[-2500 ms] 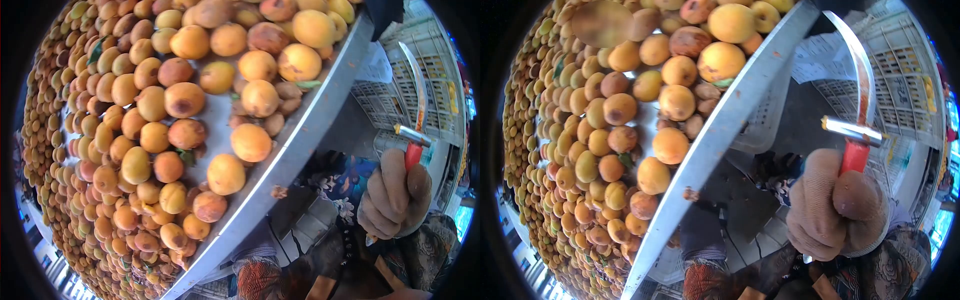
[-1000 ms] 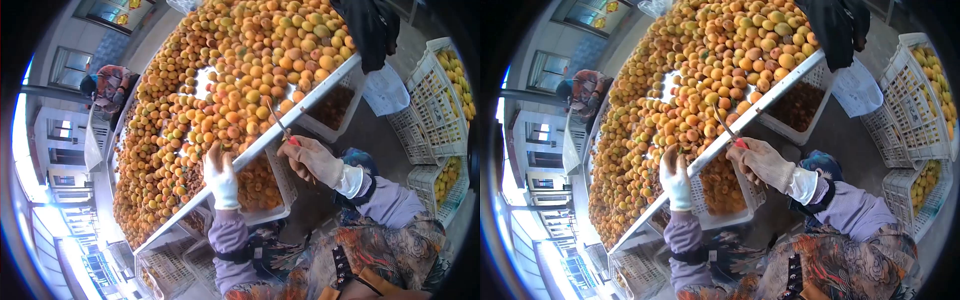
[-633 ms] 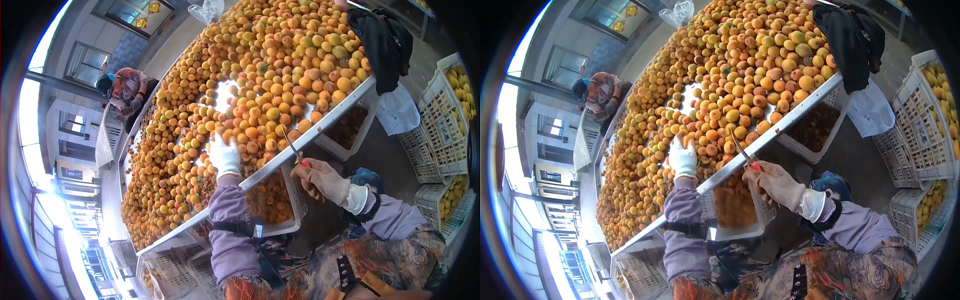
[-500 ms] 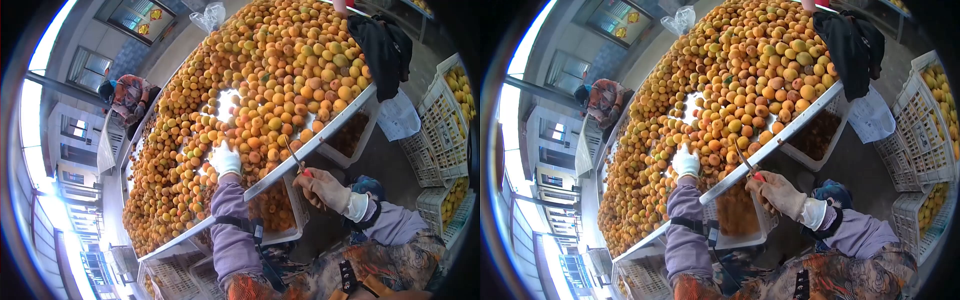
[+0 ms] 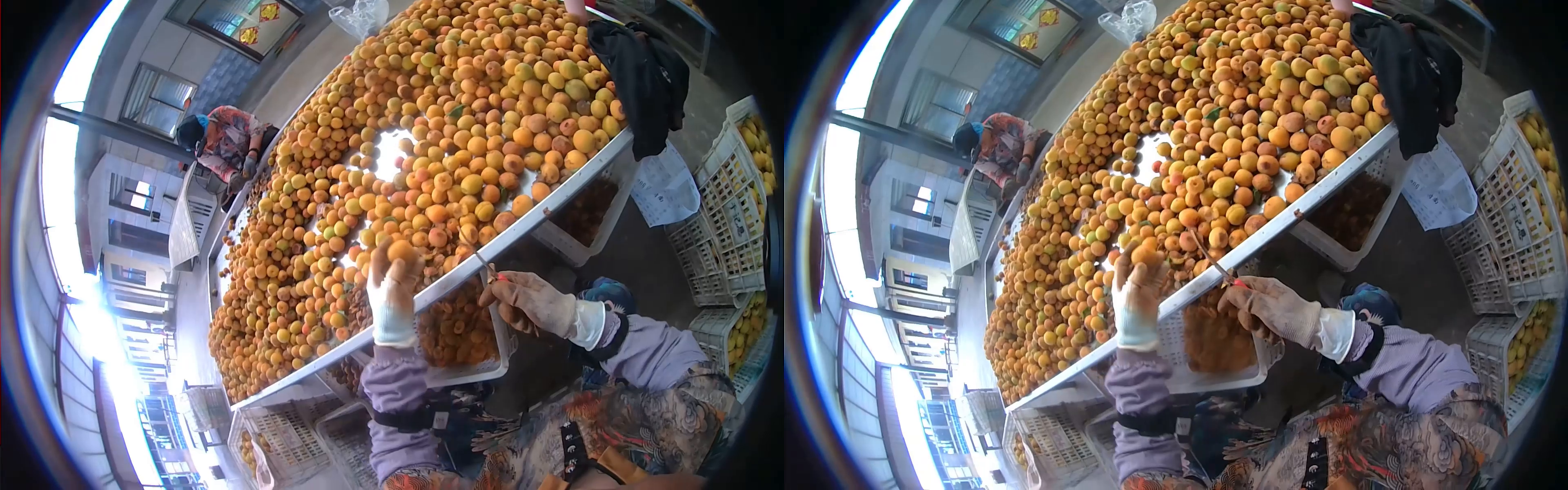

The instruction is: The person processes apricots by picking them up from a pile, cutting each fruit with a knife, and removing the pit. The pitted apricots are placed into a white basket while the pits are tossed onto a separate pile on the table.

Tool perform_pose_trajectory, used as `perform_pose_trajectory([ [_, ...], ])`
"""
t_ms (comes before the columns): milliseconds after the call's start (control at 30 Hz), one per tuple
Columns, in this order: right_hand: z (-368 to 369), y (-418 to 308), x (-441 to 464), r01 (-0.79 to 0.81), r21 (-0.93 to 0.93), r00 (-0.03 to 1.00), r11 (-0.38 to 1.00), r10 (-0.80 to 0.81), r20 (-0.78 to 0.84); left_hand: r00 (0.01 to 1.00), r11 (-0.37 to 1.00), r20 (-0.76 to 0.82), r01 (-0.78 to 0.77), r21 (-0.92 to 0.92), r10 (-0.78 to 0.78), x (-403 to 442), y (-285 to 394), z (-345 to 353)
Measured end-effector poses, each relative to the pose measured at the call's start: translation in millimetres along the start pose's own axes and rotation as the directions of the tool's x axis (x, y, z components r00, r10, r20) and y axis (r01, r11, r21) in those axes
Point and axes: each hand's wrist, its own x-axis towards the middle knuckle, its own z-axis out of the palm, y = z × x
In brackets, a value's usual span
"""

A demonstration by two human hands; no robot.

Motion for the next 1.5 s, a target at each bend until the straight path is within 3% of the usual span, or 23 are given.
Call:
perform_pose_trajectory([
  [100, 10.8, 7.8, 4.7, -0.052, -0.026, 0.988, 0.998, 0.055, 0.145, 0.99, 0.967, 0.141, 0.059, -0.249, -0.024, -41.3, -10.7, -6.3],
  [300, 43.4, 26.3, 16.3, -0.156, -0.112, 0.932, 0.981, 0.184, 0.313, 0.995, 0.875, 0.037, 0.104, -0.474, -0.098, -87.6, -30.2, -34.5],
  [400, 51.1, 32.0, 27.3, -0.121, -0.175, 0.924, 0.977, 0.175, 0.339, 0.996, 0.862, 0.054, 0.085, -0.5, -0.067, -91.3, -35.9, -45.0],
  [667, 62.8, 49.2, 47.8, -0.301, -0.093, 0.916, 0.949, 0.314, 0.248, 0.996, 0.823, 0.024, 0.086, -0.561, -0.088, -97.0, -36.5, -49.4],
  [800, 63.9, 58.6, 54.4, -0.315, -0.108, 0.907, 0.943, 0.332, 0.26, 0.995, 0.785, 0.02, 0.086, -0.614, -0.093, -98.0, -35.8, -55.3],
  [1067, 68.0, 55.4, 52.4, -0.22, -0.09, 0.916, 0.971, 0.238, 0.323, 0.996, 0.778, 0.028, 0.08, -0.624, -0.079, -98.2, -40.5, -59.5],
  [1267, 61.1, 62.6, 55.0, -0.211, -0.2, 0.913, 0.957, 0.266, 0.311, 0.996, 0.803, 0.013, 0.082, -0.59, -0.092, -99.1, -37.6, -53.5],
  [1500, 68.5, 55.3, 45.5, -0.217, -0.138, 0.924, 0.966, 0.249, 0.29, 0.998, 0.84, 0.021, 0.061, -0.539, -0.059, -100.2, -41.6, -50.1],
])
